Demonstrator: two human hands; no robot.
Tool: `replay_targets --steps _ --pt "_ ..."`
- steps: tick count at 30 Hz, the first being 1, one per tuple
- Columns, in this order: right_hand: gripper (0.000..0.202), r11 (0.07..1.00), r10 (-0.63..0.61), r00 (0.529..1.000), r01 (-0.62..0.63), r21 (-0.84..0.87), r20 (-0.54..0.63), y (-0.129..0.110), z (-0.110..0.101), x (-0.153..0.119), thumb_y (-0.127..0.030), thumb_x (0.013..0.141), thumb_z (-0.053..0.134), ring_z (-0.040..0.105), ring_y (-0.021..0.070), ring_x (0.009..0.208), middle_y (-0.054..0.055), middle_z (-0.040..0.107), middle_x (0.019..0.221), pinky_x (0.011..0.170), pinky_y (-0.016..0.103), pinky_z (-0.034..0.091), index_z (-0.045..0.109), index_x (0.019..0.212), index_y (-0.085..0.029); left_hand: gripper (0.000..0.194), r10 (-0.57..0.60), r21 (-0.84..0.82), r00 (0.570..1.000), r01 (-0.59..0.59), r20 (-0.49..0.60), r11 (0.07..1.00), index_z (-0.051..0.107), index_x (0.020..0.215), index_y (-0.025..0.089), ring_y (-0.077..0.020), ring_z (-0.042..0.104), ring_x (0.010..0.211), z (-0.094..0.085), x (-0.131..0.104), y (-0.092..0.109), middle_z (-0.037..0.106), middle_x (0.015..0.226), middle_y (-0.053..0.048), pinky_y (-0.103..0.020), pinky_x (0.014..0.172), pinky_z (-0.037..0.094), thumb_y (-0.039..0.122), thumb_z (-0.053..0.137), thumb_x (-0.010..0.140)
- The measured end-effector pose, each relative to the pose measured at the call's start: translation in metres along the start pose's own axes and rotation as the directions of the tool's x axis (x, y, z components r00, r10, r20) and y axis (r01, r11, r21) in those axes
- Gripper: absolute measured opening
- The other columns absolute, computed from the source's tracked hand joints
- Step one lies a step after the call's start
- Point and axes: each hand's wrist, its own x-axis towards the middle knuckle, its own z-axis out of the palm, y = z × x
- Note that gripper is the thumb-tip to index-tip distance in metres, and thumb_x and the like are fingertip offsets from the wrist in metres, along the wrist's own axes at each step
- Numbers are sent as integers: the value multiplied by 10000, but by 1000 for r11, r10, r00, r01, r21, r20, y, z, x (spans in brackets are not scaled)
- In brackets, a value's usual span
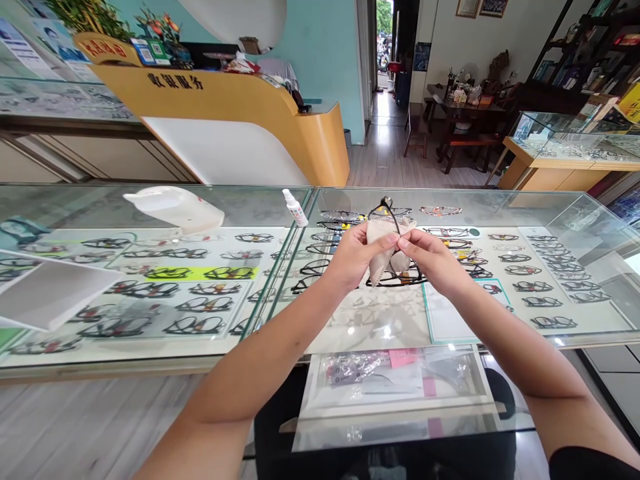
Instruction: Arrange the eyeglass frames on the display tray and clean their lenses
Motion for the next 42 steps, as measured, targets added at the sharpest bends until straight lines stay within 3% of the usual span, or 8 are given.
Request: replay_targets --steps 4,9,15,20,28,31,35,42 --pt "542 998 4 996 2 -63 85 -6 -3 -1 -711 799 853 495 148 768 -21 579 798 747 303 391 629 812 -218 572 67 49 998 -67 -2 997 695 694 165 -99 580 591 -4 5 9 662 644 38 -241 592 500 460 1099 417" --pt "580 990 -7 993 23 -141 116 -9 -3 -2 -751 806 822 452 140 765 -27 531 800 725 295 359 601 818 -216 596 -7 0 1000 7 4 1000 649 699 169 -90 556 571 -5 6 11 629 629 54 -236 571 475 464 1092 429" --pt "569 991 -14 991 32 -128 134 -8 1 -3 -737 819 821 423 136 746 -31 497 807 707 294 339 585 811 -219 765 -32 -98 997 26 -63 995 629 998 206 -113 620 580 -11 9 10 679 712 67 -236 566 485 457 1100 450" --pt "554 997 -24 991 34 -73 129 -6 3 -3 -724 833 817 496 151 762 -21 569 799 759 308 411 577 821 -225 774 10 -153 998 -18 -55 988 514 982 231 -102 630 603 -14 10 10 644 719 92 -223 591 493 507 1082 535" --pt "539 998 -63 997 62 25 47 -2 3 -2 -701 816 844 459 136 722 -19 561 822 714 289 395 585 817 -229 812 -19 -176 997 31 69 984 604 1174 232 -129 698 706 -6 3 10 728 870 58 -257 658 565 440 1086 554" --pt "561 997 -59 998 58 51 24 -1 5 -3 -724 805 839 428 135 705 -25 527 801 683 285 374 564 818 -235 734 -28 -146 994 44 109 988 649 1087 210 -127 694 726 1 -1 6 732 880 44 -255 670 560 476 1079 556" --pt "570 996 -68 998 67 53 3 -1 6 -3 -733 794 841 402 132 689 -31 503 782 664 284 363 558 808 -238 662 -14 -88 998 19 61 996 677 917 180 -121 675 719 4 -4 1 732 815 29 -247 690 550 566 1062 542" --pt "553 994 16 999 -19 107 28 -4 7 -1 -679 721 909 427 135 700 -19 549 798 660 282 392 583 781 -236 607 27 -32 995 -24 100 999 693 890 183 -142 687 710 -1 -1 2 749 797 13 -261 682 558 522 1066 552"
